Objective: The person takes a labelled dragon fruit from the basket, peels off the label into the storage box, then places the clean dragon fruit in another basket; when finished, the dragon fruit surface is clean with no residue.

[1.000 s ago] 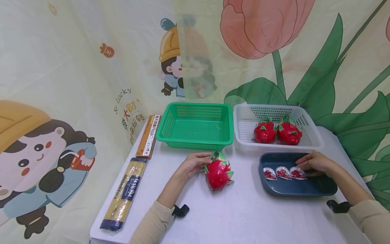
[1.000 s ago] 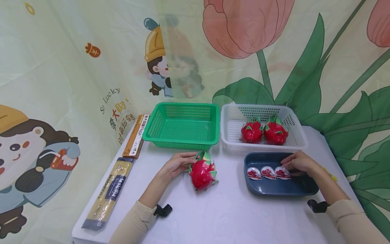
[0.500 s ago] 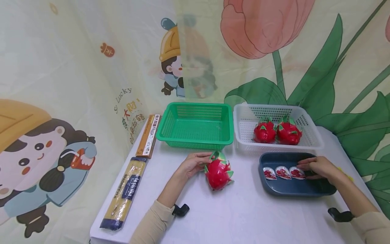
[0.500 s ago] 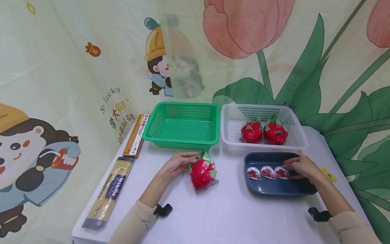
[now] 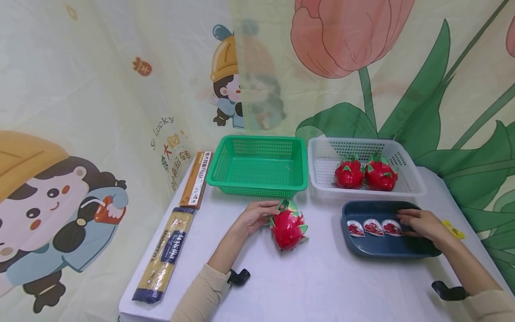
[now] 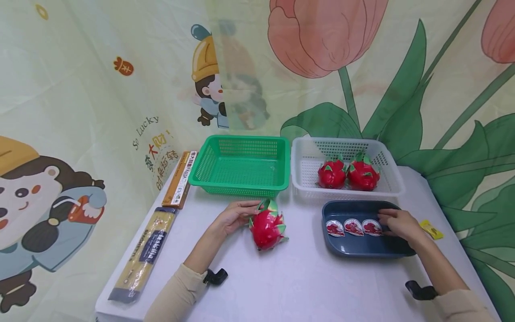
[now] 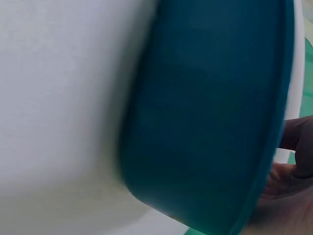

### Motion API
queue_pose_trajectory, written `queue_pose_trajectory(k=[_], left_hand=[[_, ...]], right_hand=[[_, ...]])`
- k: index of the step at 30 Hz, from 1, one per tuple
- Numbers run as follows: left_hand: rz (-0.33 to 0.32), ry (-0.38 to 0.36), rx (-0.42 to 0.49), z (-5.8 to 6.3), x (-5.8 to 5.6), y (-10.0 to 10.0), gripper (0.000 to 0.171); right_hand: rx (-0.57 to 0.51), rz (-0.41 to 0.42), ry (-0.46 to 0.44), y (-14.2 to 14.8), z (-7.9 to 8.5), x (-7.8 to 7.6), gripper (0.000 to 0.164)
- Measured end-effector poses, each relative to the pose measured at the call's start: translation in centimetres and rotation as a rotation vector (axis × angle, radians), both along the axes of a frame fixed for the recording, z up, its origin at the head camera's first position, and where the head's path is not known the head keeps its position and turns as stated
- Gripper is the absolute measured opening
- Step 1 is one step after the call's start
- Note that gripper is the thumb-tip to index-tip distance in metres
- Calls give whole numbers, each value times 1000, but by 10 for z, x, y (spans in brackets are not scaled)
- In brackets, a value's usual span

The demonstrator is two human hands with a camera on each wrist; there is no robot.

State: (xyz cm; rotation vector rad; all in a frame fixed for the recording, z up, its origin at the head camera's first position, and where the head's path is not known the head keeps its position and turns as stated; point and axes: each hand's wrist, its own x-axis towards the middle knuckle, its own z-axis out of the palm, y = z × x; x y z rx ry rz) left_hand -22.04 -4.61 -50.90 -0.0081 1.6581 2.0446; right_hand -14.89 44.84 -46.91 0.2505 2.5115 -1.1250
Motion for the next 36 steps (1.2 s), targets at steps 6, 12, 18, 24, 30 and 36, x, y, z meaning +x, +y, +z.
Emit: queue_pose_trajectory(k=[6, 12, 18, 24, 30, 36], left_hand=[[-1, -2, -7, 0, 0, 0, 45], [-3, -6, -11, -1, 0, 0, 45], [-7, -1, -9, 0, 1, 0, 44], [-8, 6, -8, 0, 1, 0, 44], [-14, 12, -19, -2, 0, 0, 44], [-13, 13, -17, -2, 0, 0, 44]], right_hand=[[16, -15, 95, -5, 12, 1, 57], [-25, -18, 181, -27, 30, 4, 59], [-119, 22, 257, -63, 45, 7, 59], [-295, 88, 286, -96, 54, 2, 54], [-413, 114, 253, -126, 51, -7, 54], [-502, 192, 198, -155, 42, -15, 49]])
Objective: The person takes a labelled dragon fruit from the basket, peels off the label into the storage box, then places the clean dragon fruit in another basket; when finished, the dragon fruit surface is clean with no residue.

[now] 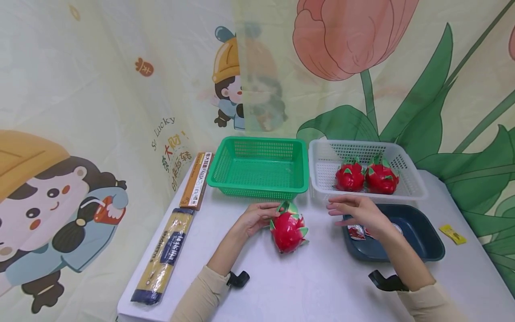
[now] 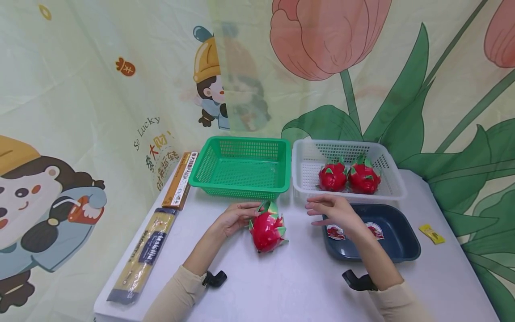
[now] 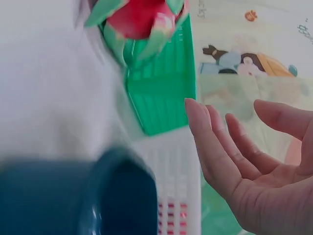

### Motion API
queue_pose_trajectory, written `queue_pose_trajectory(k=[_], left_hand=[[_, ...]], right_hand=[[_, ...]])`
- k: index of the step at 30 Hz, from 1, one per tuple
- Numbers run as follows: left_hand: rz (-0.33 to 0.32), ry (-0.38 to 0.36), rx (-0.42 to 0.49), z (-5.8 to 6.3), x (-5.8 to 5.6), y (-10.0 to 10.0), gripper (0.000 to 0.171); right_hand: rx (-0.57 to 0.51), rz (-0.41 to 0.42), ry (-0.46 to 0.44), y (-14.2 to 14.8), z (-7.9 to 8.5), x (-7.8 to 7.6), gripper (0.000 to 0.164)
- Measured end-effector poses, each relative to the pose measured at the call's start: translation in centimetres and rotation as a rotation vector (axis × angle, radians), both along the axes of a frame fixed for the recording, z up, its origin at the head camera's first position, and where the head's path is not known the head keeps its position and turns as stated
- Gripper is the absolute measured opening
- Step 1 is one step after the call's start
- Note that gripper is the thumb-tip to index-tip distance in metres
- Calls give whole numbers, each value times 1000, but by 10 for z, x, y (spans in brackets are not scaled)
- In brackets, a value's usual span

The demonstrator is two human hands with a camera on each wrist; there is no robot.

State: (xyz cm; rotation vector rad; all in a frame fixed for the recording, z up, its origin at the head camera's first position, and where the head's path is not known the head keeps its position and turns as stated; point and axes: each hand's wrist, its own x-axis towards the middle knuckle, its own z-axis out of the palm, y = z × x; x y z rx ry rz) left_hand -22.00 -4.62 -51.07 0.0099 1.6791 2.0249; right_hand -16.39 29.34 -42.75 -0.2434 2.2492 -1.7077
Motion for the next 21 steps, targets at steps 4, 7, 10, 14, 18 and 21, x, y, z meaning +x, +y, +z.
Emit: queue_pose_trajectory(k=[4, 7, 10, 14, 18, 21], left_hand=[[-4, -3, 9, 1, 0, 0, 45], [-8, -3, 23, 1, 0, 0, 46], [-7, -8, 35, 0, -1, 0, 46], [-6, -11, 33, 0, -1, 0, 46], [-11, -9, 28, 0, -1, 1, 44], [-13, -10, 33, 0, -1, 1, 44]], right_hand=[[-70, 53, -45, -15, -8, -5, 48], [-103, 78, -94, -25, -16, -9, 52], [-128, 106, -149, -33, -24, -12, 56], [-148, 113, -222, -44, -36, -16, 60], [-92, 90, -273, -59, -44, -16, 68], [-22, 75, -296, -69, -46, -15, 75]])
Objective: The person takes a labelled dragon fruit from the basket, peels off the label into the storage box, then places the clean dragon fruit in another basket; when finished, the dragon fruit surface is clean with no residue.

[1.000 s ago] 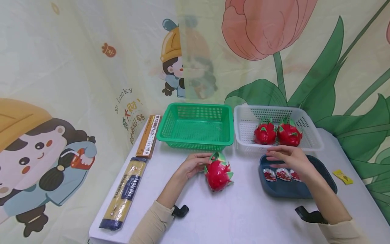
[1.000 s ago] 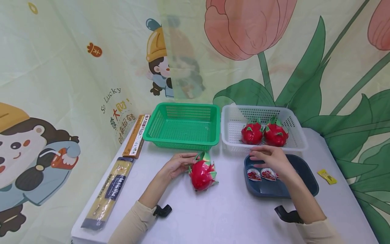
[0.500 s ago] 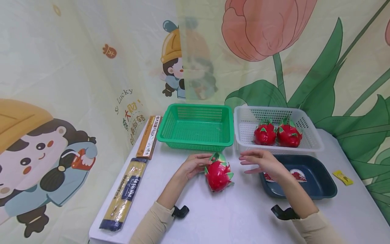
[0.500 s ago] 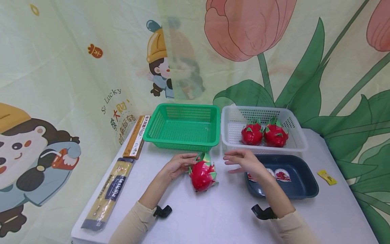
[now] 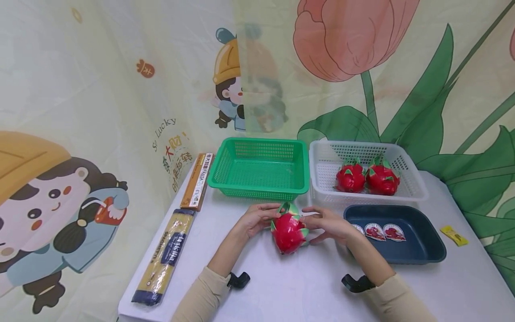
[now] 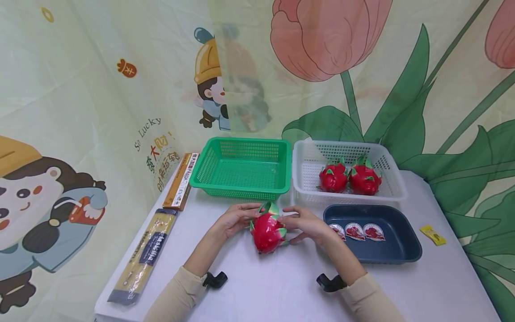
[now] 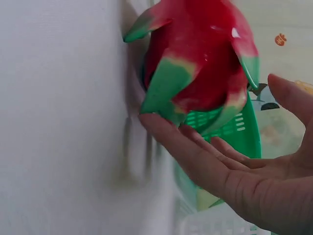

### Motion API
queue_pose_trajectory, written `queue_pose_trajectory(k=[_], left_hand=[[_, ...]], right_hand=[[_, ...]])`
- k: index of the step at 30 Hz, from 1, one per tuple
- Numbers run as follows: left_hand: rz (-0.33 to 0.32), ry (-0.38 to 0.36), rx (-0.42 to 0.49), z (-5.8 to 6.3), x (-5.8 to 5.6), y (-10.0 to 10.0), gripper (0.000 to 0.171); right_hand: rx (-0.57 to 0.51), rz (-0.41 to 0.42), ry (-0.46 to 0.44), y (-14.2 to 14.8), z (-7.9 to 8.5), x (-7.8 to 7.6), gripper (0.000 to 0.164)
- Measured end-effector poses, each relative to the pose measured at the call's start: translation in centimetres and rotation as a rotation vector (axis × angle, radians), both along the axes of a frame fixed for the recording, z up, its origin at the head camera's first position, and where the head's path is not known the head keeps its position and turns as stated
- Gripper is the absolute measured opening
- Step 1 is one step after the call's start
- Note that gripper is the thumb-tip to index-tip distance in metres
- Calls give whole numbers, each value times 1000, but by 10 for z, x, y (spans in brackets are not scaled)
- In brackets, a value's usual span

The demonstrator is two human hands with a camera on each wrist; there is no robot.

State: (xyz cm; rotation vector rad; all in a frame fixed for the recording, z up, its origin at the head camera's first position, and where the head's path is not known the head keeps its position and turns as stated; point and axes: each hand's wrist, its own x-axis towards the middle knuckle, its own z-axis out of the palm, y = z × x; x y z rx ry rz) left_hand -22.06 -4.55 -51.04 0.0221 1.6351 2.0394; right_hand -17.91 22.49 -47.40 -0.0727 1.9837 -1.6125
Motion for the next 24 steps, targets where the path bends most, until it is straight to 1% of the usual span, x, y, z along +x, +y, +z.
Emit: queue_pose_trajectory(k=[5, 7, 11, 15, 20, 24], left_hand=[[4, 10, -4, 1, 0, 0, 45], [5, 12, -8, 1, 0, 0, 45], [0, 13, -15, 1, 1, -1, 45], [-3, 31, -40, 1, 1, -1, 45], [-5, 50, -50, 0, 2, 0, 46], [-2, 51, -37, 0, 2, 1, 45]], right_hand=[[83, -1, -31, -10, -2, 0, 80], [73, 2, -60, -12, -3, 0, 80], [15, -6, -105, -15, -6, -1, 78], [-8, -42, -93, -18, -10, -1, 77], [31, -97, -73, -25, -12, -1, 81], [49, -145, -66, -27, -14, 0, 82]])
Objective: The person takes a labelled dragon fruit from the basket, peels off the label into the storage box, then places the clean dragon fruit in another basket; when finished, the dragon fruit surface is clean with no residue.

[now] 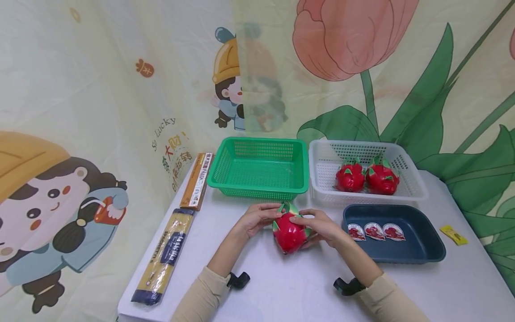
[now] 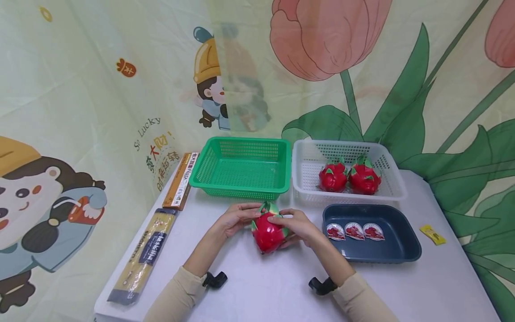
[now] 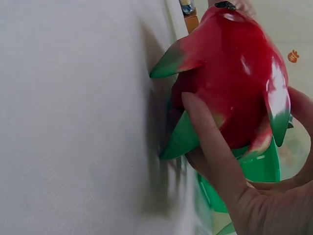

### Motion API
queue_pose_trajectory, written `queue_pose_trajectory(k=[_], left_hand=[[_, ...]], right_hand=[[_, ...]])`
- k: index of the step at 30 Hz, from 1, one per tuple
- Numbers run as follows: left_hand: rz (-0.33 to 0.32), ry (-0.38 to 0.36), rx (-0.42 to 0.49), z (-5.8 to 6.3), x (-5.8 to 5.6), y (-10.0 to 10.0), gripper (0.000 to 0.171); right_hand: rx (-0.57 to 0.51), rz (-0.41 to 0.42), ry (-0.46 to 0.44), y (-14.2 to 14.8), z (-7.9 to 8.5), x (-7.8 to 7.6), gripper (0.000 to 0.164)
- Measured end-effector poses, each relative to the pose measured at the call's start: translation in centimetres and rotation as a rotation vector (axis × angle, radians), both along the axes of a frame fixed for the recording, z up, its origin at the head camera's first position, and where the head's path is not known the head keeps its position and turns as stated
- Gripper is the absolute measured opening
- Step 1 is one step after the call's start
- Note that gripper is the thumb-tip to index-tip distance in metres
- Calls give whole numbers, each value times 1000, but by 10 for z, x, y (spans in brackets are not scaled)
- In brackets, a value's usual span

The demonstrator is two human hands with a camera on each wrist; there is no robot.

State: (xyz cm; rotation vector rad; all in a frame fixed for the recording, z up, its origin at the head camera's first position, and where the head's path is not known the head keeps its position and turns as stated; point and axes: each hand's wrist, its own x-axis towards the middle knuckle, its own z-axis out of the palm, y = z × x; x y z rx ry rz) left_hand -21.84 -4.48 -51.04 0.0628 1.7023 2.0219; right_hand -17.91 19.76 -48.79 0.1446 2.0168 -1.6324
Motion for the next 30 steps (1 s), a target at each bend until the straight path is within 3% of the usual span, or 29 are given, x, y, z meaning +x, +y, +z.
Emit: queue_pose_trajectory(k=[10, 17, 23, 30], left_hand=[[14, -13, 73, 2, -4, -5, 41], [26, -42, 95, 6, -5, -5, 42], [42, -65, 118, 9, -5, -1, 40], [29, -80, 168, 10, -8, 11, 39]], right_hand=[[-61, -10, 2, 9, 8, 9, 78], [-184, 2, -34, 25, 13, 15, 77], [-333, 92, -27, 49, 22, 26, 76], [-472, 156, 28, 74, 36, 33, 57]])
